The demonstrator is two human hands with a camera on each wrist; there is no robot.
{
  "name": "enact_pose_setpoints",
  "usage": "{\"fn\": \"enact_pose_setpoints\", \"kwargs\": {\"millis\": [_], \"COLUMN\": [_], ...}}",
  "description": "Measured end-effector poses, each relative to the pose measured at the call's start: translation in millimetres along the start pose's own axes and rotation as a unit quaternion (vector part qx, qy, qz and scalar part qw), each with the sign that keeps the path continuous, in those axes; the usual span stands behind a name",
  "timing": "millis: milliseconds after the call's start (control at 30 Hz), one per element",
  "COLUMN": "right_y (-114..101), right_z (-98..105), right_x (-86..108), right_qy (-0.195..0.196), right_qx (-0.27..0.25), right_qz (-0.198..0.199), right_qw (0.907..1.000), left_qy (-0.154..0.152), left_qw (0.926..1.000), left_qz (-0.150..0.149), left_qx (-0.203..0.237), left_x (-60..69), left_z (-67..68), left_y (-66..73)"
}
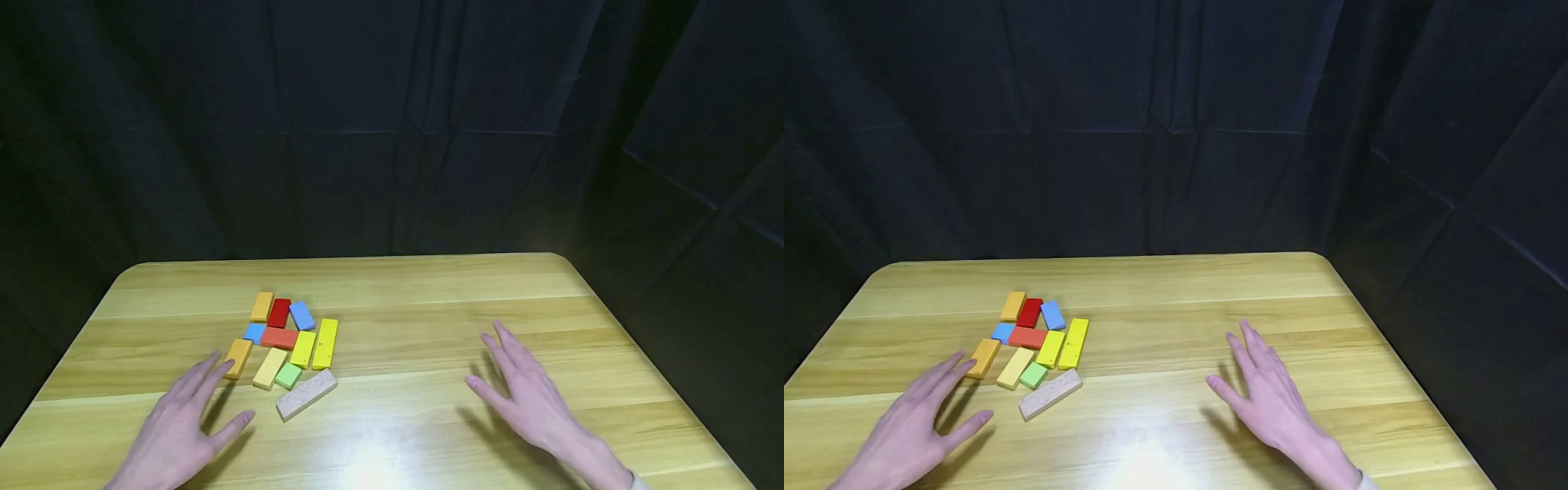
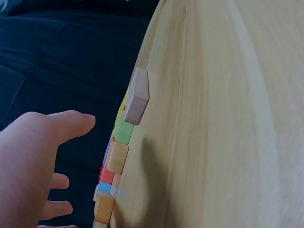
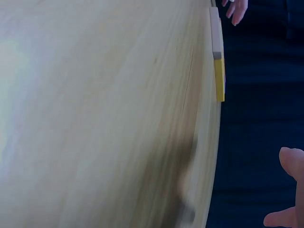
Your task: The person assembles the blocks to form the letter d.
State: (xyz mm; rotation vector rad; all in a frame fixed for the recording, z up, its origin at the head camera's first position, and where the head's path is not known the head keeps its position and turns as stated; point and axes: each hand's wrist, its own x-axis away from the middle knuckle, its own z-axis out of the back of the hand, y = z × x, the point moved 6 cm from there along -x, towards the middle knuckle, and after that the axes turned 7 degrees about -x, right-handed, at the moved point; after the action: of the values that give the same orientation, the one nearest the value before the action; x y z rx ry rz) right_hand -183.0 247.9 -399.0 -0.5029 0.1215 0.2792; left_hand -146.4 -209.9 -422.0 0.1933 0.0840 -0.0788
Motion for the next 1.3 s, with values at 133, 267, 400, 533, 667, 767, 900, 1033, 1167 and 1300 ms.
{"fn": "enact_pose_setpoints", "kwargs": {"millis": [133, 267, 400, 533, 667, 767, 900, 1033, 1167, 1300], "right_y": [-3, -7, -8, -9, -10, -11, -14, -16, -18, -21], "right_z": [-4, -6, -8, -10, -12, -14, -16, -19, -23, -27], "right_x": [-1.6, -2.9, -3.9, -5.0, -6.2, -7.3, -8.5, -9.2, -10.1, -11.6], "right_qy": [0.001, 0.005, 0.005, 0.000, -0.001, 0.000, 0.000, -0.004, -0.001, 0.001], "right_qx": [-0.003, -0.011, -0.025, -0.043, -0.060, -0.070, -0.082, -0.097, -0.117, -0.137], "right_qz": [0.003, 0.009, 0.008, 0.002, 0.002, 0.002, 0.004, 0.002, 0.002, 0.001], "right_qw": [1.0000, 0.9999, 0.9996, 0.9991, 0.9982, 0.9975, 0.9966, 0.9953, 0.9931, 0.9906], "left_qy": [-0.010, -0.012, -0.006, 0.015, 0.025, 0.035, 0.048, 0.070, 0.094, 0.101], "left_qw": [0.9998, 0.9993, 0.9986, 0.9970, 0.9944, 0.9912, 0.9876, 0.9851, 0.9819, 0.9791], "left_qz": [0.002, 0.002, 0.000, -0.010, -0.011, -0.013, -0.014, -0.027, -0.047, -0.059], "left_qx": [0.017, 0.036, 0.052, 0.076, 0.103, 0.127, 0.149, 0.155, 0.157, 0.166], "left_x": [0.1, 0.8, 1.4, 2.6, 3.5, 3.6, 2.8, 2.2, 1.8, 0.8], "left_z": [-3.3, -4.2, -4.4, -2.7, -1.9, -1.8, -2.5, -3.7, -6.1, -10.5], "left_y": [4.3, 8.8, 13.7, 18.5, 22.9, 26.0, 30.7, 36.8, 41.9, 45.4]}}
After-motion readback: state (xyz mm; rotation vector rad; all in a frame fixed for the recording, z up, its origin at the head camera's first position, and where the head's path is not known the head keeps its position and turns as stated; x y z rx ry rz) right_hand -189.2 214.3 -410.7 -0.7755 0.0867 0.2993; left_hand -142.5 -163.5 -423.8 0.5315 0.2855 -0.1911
